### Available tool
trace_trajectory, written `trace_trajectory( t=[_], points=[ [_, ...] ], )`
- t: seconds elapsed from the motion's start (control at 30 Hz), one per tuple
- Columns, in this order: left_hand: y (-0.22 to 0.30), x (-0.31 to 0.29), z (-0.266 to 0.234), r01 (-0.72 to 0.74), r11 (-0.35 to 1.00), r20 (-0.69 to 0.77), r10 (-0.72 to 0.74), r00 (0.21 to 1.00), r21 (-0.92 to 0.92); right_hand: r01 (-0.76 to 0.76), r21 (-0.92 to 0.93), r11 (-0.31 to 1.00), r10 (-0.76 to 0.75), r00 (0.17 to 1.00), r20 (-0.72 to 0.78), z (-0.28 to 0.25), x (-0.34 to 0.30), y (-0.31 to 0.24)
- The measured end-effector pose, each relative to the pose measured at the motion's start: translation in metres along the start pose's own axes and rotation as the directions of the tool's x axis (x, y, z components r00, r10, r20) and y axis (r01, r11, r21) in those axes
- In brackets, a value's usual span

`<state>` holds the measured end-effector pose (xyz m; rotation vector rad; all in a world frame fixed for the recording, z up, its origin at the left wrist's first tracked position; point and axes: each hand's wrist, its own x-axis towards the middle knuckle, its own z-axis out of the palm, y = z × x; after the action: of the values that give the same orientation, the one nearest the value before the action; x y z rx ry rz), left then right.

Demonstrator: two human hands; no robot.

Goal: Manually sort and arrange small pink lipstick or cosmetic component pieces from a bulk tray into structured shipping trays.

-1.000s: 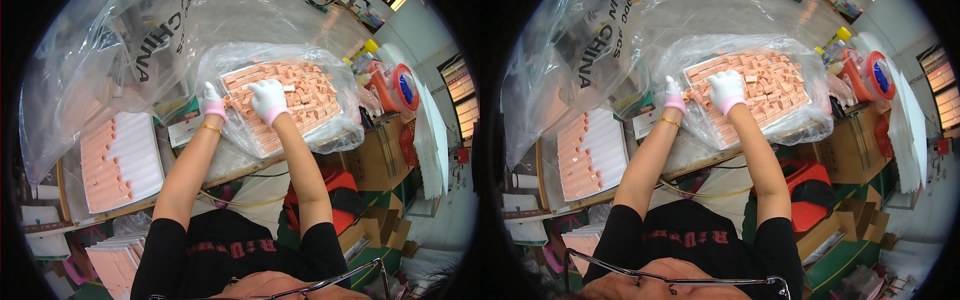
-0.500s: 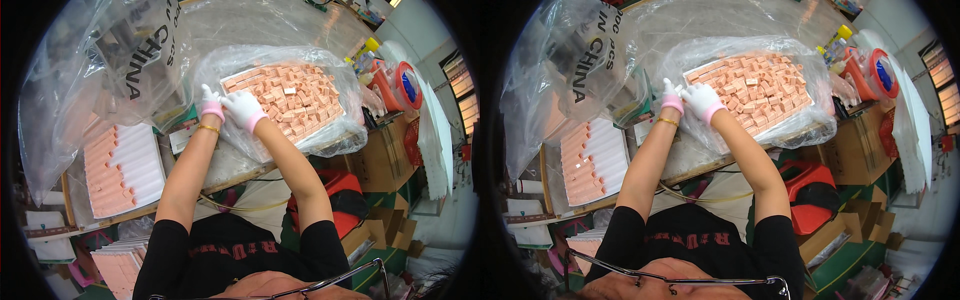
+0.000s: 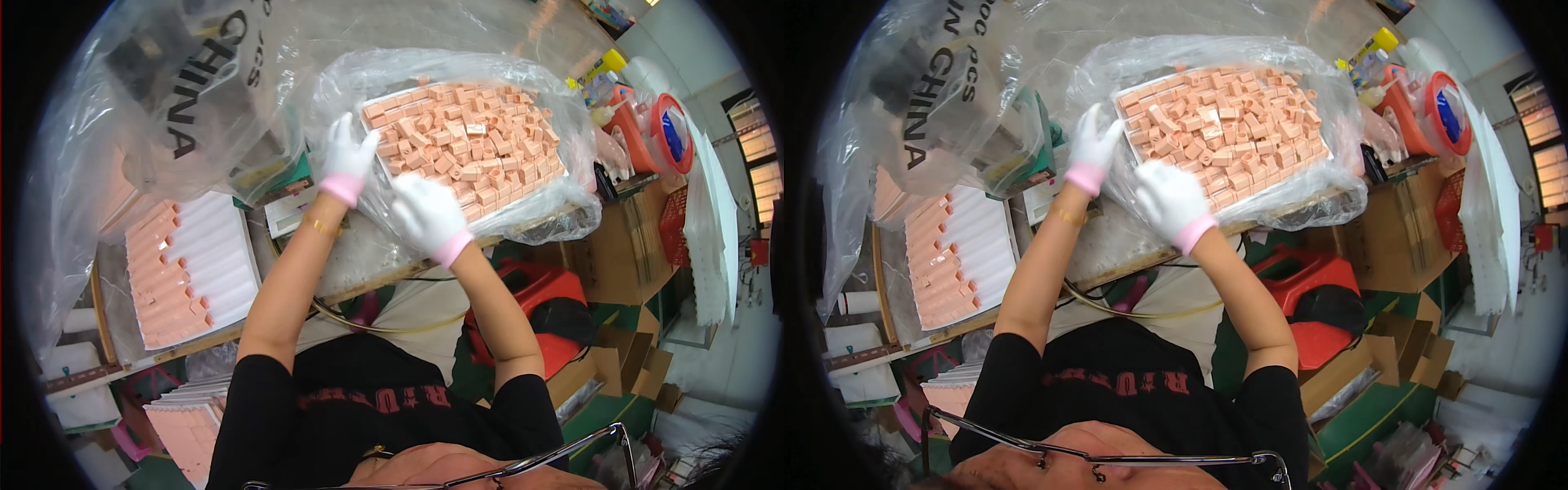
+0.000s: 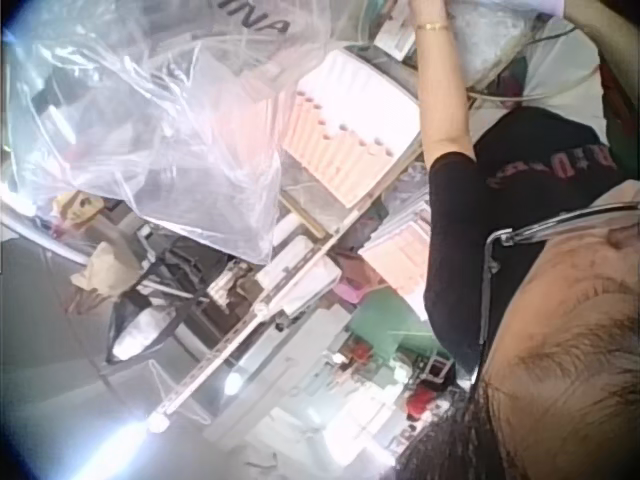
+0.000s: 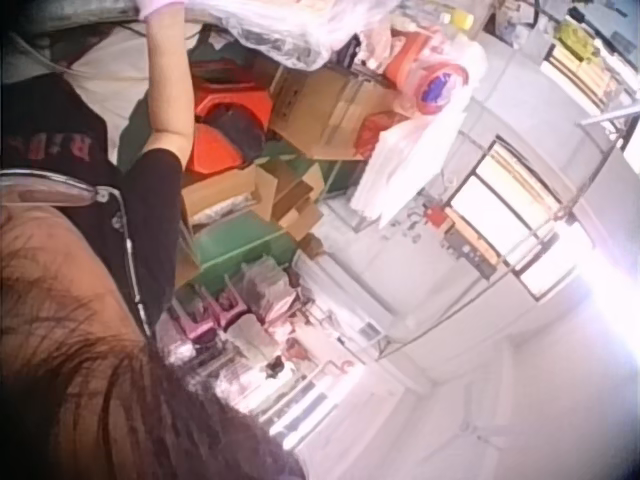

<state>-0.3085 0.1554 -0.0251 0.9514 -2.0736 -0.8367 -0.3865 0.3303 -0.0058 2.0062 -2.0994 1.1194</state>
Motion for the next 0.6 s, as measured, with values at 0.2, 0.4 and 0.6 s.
trace_trajectory(
  t=[0.2, 0.4, 0.6],
  points=[
    [0.007, -0.094, -0.024, 0.295, 0.868, 0.294, -0.183, 0.938, -0.400, -0.121, -0.095, 0.988, 0.147, 0.927, 0.346, 0.022, -0.044, -0.050],
    [-0.023, -0.023, 0.026, 0.773, 0.272, 0.630, -0.458, 0.627, -0.573, -0.126, -0.288, 0.949, 0.209, 0.937, 0.278, 0.041, -0.061, -0.062],
    [-0.015, -0.008, 0.031, 0.599, 0.781, 0.616, -0.386, 0.687, -0.179, -0.156, -0.274, 0.949, 0.214, 0.957, 0.196, 0.044, -0.077, -0.072]
  ],
)
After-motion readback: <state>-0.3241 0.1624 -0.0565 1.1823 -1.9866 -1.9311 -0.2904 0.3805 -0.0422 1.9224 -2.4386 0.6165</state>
